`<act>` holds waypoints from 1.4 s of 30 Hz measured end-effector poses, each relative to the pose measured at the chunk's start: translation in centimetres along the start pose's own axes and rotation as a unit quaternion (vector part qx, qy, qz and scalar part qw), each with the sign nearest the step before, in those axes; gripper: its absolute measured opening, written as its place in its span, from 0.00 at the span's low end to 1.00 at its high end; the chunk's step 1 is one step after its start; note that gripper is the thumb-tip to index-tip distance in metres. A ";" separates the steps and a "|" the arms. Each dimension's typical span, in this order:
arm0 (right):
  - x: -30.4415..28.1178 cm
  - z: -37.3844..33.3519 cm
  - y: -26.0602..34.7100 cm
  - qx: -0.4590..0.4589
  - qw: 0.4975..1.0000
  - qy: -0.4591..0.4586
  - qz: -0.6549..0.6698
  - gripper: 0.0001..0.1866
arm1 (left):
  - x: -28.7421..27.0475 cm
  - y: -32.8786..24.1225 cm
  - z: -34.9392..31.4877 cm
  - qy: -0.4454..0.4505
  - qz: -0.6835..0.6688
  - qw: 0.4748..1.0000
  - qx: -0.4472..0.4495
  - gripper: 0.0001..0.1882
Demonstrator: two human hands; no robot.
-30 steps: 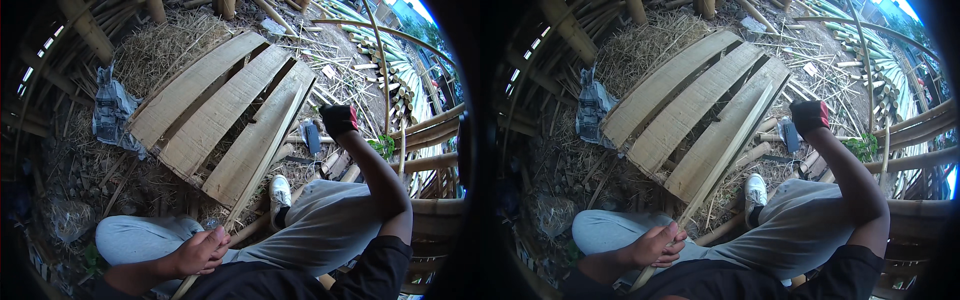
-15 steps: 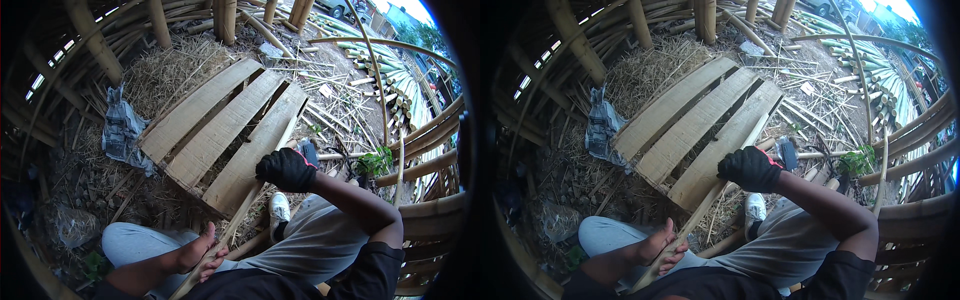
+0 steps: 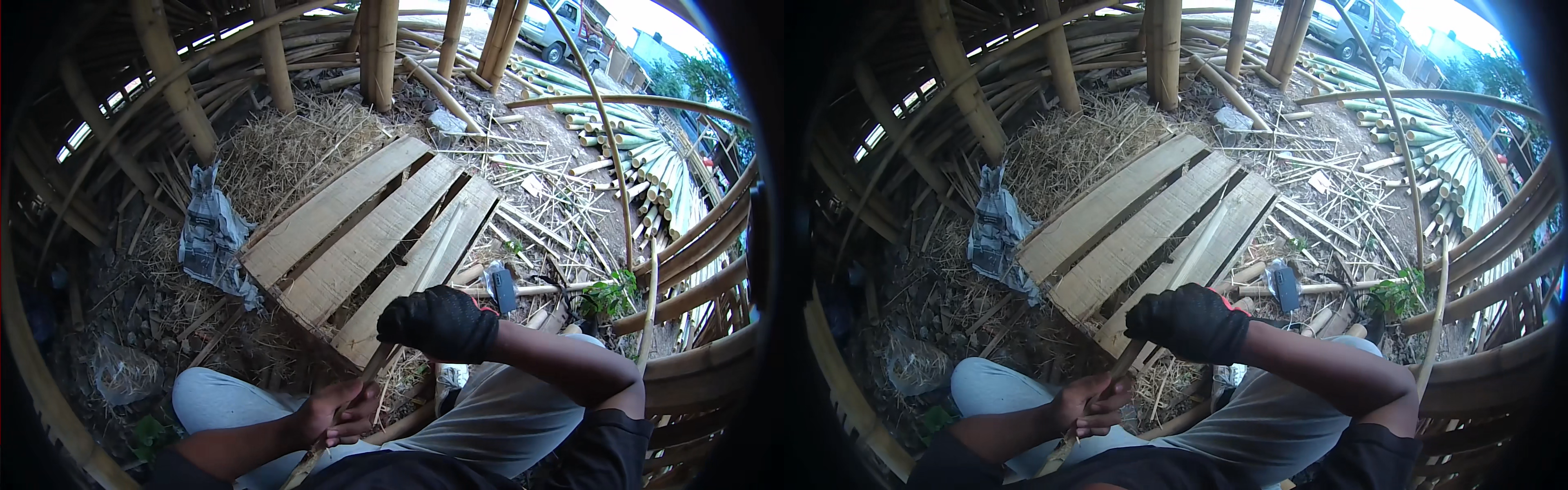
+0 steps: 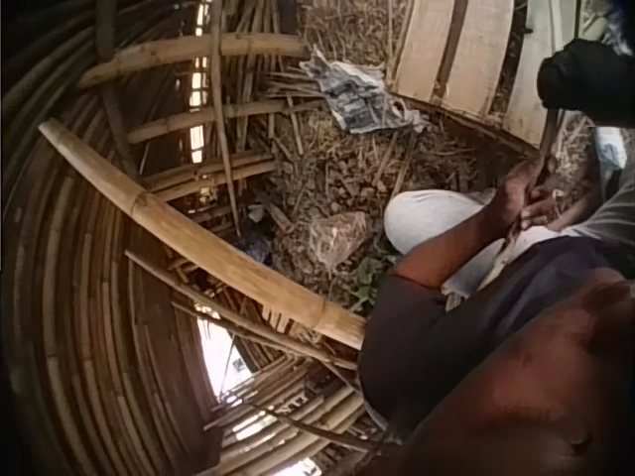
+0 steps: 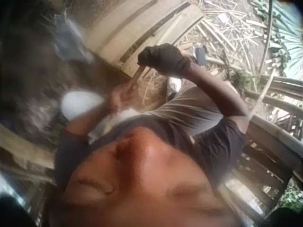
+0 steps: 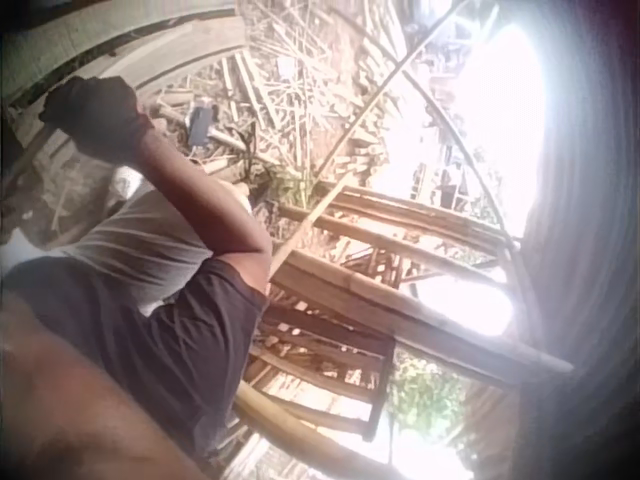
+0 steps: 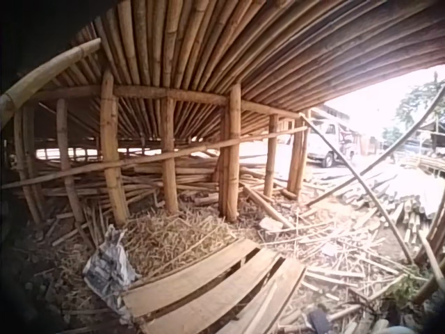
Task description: The person scrapes a thin bamboo strip using a knife while holding it by hand over a wooden crate and straw.
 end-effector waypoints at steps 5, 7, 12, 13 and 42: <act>-4.3 -1.2 -3.6 0.086 0.993 -0.061 -0.055 0.11 | -1.8 -0.7 0.2 -0.091 0.084 0.992 0.006 0.19; -3.3 -1.8 -5.3 0.106 0.994 -0.007 -0.036 0.11 | -3.1 -0.5 0.0 -0.139 0.110 0.984 -0.016 0.20; 1.0 -1.7 -6.9 0.203 0.963 0.142 -0.102 0.11 | -4.3 0.0 0.3 -0.160 0.155 0.973 -0.051 0.21; 1.6 -1.5 -6.3 0.136 0.978 0.113 -0.111 0.12 | -4.4 -0.1 0.3 -0.170 0.175 0.968 -0.057 0.21; 1.4 -3.9 -6.7 0.039 0.998 0.017 -0.051 0.17 | -2.3 0.6 3.1 -0.215 0.066 0.970 -0.089 0.21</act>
Point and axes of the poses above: each hand's wrist, its own z-axis towards the middle knuckle, its own x-axis out of the palm, y = z × x, the point moved 9 cm from there along z, towards the middle knuckle, and after that the axes turned 9 degrees about z, right-handed, at the moved point
